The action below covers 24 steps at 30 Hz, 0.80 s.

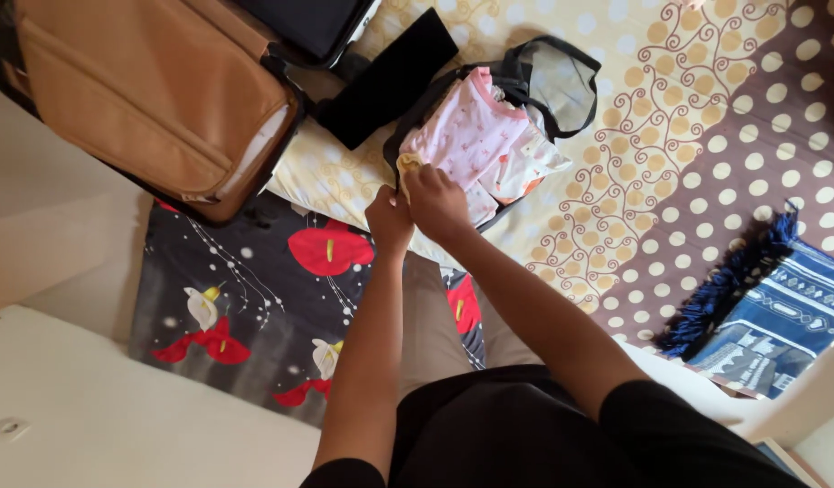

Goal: Packing clothes and personal items into organizers and a suitcase.

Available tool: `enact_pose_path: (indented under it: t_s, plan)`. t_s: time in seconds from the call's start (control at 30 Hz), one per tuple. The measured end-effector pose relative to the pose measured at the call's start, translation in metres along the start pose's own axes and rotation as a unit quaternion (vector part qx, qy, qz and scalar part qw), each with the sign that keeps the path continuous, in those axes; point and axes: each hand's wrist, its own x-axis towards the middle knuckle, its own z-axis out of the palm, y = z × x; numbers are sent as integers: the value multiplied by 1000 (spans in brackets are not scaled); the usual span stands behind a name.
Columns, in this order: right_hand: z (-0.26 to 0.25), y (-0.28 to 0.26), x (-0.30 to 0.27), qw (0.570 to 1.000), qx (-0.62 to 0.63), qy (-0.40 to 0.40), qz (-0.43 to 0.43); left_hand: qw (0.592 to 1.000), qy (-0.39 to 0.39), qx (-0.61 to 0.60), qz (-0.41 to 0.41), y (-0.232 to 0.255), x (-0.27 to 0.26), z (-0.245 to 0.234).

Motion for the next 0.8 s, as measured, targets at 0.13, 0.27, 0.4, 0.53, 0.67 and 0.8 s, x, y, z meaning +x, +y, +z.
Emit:
enact_pose_path:
  t_s: [0.13,0.27,0.4,0.53,0.67,0.8]
  plan:
    - [44,47,5,996,1,-91,-13,999,-3,7,-40,6,-6,-2]
    - [115,244,-48,984,172,-18,44,992,25,10,126,56,-2,-11]
    - [-45,285,16,709,319,280,563,913,-42,102,393,114,18,17]
    - [-61,345,41,523,623,147,563,907,-120,157,372,109,34,71]
    - [-67,327,-9,830,498,62,243,897,-148,214,358,106,35,80]
    - [-65,172,-78,993,65,-59,-85,920,-127,169,329,75,31,100]
